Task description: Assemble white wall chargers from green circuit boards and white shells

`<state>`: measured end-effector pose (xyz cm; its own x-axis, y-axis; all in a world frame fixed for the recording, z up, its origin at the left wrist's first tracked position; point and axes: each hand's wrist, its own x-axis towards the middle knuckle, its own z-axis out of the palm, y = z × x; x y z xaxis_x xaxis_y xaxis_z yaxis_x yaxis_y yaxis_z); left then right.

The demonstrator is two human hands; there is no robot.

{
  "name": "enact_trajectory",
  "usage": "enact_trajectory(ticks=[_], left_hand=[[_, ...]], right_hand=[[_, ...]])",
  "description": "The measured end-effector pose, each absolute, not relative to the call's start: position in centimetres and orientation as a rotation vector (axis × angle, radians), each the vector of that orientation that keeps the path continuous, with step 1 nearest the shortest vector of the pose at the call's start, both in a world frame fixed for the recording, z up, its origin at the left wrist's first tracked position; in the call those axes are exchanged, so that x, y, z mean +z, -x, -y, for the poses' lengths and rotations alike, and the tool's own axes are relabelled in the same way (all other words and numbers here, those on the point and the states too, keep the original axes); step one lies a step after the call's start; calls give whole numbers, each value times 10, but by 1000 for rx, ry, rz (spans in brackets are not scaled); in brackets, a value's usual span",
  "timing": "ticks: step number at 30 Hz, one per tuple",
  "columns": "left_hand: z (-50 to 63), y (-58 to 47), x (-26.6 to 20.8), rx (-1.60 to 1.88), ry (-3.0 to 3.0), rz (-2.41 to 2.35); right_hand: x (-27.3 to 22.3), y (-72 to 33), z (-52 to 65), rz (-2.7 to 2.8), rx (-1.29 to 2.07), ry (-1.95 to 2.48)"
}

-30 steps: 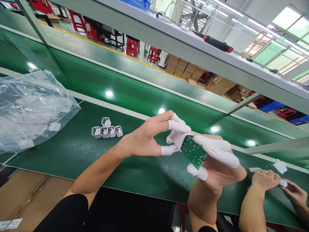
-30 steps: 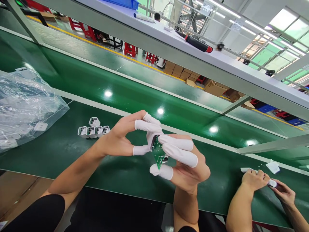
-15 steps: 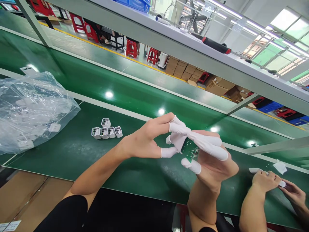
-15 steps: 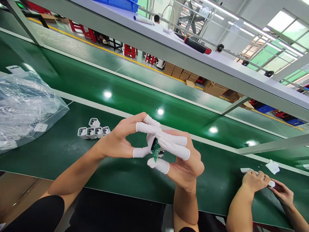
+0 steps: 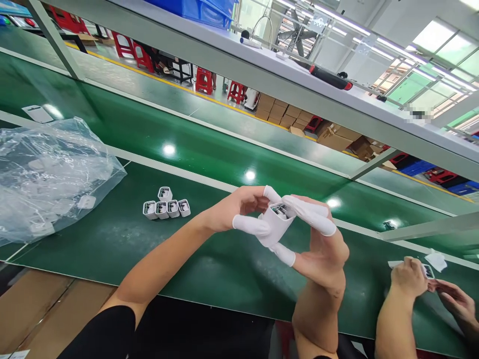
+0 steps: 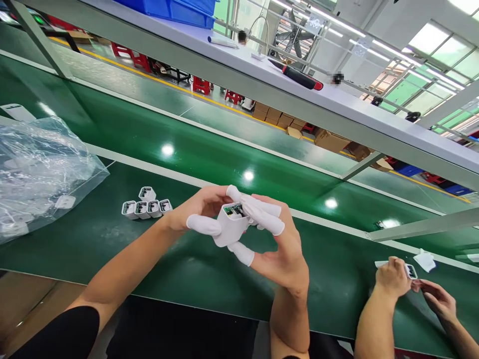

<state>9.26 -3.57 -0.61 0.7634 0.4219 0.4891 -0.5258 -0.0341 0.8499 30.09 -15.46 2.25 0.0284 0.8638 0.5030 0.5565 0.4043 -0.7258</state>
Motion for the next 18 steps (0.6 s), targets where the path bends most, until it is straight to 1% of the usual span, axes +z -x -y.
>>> enact_trajectory(ticks=[4,6,7,11,15,18], left_hand=[[38,-104,-11,635,-1179,6],[41,-108,-11,633,-1147,-87],[42,-109,-10,678,-1156,-141],[37,-108,-13,1034,-1293,-276],[29,-105,-17,1040,-1463,-214],[32,-106,-17,1102,-1452,-253]], right_hand=[[25,-298,148,1712,346,1206],[23,-301,143,1686,341,1210],[22,-304,141,1659,348,1195],[13,-315,129,1553,410,1113],[8,-320,119,1490,580,1077],[8,-319,117,1458,674,1075]])
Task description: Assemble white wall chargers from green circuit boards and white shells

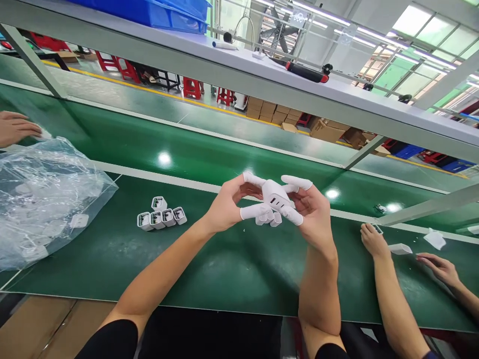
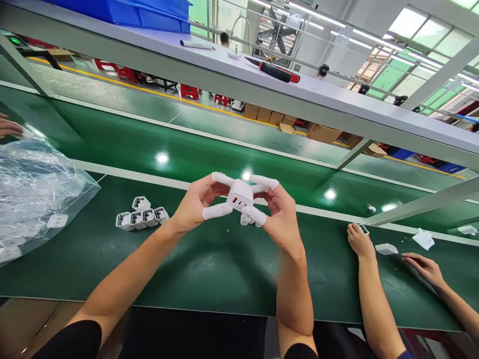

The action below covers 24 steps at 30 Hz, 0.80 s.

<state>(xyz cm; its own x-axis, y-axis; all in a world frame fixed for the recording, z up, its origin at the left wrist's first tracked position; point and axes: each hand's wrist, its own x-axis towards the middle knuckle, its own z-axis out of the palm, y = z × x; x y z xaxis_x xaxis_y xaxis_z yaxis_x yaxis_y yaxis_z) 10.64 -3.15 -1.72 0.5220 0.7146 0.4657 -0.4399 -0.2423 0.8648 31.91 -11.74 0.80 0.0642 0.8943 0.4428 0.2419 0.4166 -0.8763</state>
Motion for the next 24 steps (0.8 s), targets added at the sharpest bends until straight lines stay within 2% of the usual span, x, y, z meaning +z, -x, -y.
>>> enact_trajectory(ticks=[13,24], left_hand=[[37,-112,-15,1138,-1251,-466],[33,-108,-14,1146,-1248,-400]], right_hand=[[10,-302,117,1435,941,1199],[10,-293,113,1386,1061,1113]])
